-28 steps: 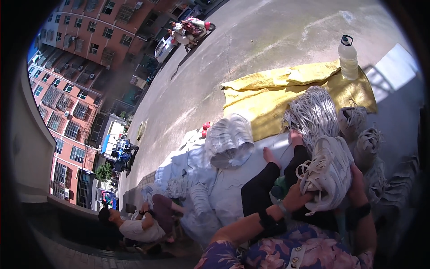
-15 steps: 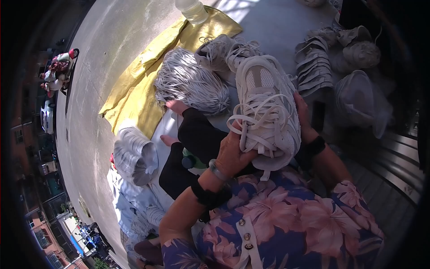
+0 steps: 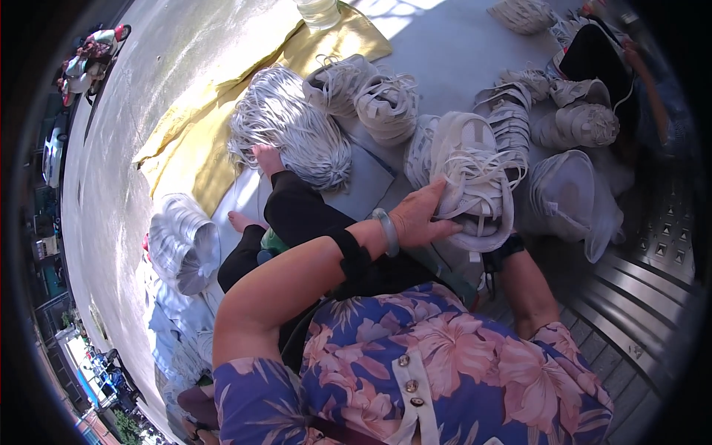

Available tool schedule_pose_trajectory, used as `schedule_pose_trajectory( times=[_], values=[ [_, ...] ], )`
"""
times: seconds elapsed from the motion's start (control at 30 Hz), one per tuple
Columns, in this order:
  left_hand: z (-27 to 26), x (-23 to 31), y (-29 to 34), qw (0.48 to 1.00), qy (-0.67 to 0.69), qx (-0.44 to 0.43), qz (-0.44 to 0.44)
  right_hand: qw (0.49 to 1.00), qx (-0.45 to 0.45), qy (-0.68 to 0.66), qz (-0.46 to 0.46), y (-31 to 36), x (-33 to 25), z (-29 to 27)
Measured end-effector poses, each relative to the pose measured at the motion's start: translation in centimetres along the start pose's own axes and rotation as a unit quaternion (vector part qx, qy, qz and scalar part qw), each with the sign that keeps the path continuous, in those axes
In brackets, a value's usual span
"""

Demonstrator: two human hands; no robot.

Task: Lacing a white sneaker while sitting outside near piles of shoe components.

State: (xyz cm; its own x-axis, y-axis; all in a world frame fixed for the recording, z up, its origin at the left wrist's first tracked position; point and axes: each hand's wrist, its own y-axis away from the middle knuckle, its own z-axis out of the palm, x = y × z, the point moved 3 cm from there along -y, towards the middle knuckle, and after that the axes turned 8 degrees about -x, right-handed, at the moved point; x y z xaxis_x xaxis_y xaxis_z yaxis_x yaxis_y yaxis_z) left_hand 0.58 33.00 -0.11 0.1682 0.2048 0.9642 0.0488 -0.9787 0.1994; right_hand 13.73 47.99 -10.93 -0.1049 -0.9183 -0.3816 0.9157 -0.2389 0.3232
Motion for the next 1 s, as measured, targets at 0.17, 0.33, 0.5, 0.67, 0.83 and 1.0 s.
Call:
schedule_pose_trajectory(
  times=[0.17, 0.33, 0.5, 0.67, 0.83, 1.0],
  values=[
    [0.3, -0.3, -2.2, 0.996, -0.068, 0.055, -0.032, 0.998, 0.016, 0.009, -0.054, -1.0, -0.5, 0.2],
    [-0.5, 0.5, -4.0, 0.99, -0.086, 0.067, -0.09, 0.988, 0.041, 0.001, -0.147, -0.5, -1.9, 2.5],
    [0.8, 3.0, -4.3, 0.986, -0.097, 0.098, -0.098, 0.979, -0.126, -0.053, -0.152, 1.1, -3.3, 5.2],
    [1.6, 3.6, -4.7, 0.98, -0.119, 0.105, -0.122, 0.972, -0.167, -0.06, -0.151, 1.0, -3.3, 5.6],
    [1.0, 1.4, -5.9, 0.975, -0.095, 0.097, -0.176, 0.931, -0.267, -0.165, -0.184, -1.1, -2.8, 5.2],
    [0.9, 1.0, -5.6, 0.973, -0.094, 0.095, -0.19, 0.905, 0.111, 0.25, -0.326, -0.8, -2.1, 0.3]
  ],
)
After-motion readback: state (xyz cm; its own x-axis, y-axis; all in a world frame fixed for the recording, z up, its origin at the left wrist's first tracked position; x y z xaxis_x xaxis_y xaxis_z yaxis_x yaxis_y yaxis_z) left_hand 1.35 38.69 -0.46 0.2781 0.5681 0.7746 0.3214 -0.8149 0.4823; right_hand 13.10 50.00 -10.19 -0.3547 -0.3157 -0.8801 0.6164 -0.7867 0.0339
